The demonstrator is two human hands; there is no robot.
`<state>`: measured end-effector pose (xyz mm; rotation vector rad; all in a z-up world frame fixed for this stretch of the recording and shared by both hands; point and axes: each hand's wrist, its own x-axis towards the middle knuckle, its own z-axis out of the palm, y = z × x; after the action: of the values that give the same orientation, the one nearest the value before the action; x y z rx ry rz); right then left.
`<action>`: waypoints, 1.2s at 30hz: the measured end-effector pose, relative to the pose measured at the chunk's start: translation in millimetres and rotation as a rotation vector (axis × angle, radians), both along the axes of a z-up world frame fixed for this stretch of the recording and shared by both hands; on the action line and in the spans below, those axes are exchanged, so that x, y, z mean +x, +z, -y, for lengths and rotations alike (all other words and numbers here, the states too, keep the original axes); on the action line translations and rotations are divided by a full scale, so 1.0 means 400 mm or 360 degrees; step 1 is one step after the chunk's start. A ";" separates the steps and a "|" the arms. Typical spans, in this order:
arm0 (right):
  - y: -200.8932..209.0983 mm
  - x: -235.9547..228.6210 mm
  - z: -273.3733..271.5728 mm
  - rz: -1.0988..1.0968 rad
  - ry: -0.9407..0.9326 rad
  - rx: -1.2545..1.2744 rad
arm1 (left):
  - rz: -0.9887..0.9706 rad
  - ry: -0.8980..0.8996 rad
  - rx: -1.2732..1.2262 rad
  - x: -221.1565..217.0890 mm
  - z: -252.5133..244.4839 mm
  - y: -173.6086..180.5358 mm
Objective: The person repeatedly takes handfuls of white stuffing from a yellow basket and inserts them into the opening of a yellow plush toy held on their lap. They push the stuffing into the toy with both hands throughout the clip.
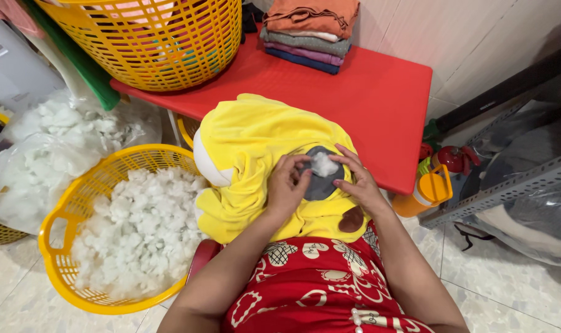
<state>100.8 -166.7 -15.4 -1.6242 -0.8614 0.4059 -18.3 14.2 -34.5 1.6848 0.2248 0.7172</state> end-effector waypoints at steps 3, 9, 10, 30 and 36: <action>0.007 -0.002 -0.007 0.0100 -0.0011 0.0047 | -0.0007 0.0092 0.0358 -0.012 0.020 0.071; -0.022 -0.018 -0.017 0.0353 -0.0159 0.0049 | -0.0143 0.0301 0.0771 0.068 0.040 0.062; -0.028 -0.021 -0.016 0.0375 -0.0177 0.0050 | -0.0163 0.0223 0.0593 0.072 0.037 0.048; 0.090 -0.067 -0.031 0.0613 -0.0431 -0.0143 | -0.0011 -0.0146 -0.0594 0.004 -0.051 0.050; 0.172 -0.077 -0.103 0.0954 -0.0590 -0.1090 | -0.0438 -0.0167 -0.0321 0.002 0.010 -0.026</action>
<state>70.1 -125.6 53.5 -2.5645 -0.8717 -0.0837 -17.6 10.2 -44.8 1.5851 0.3863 0.3699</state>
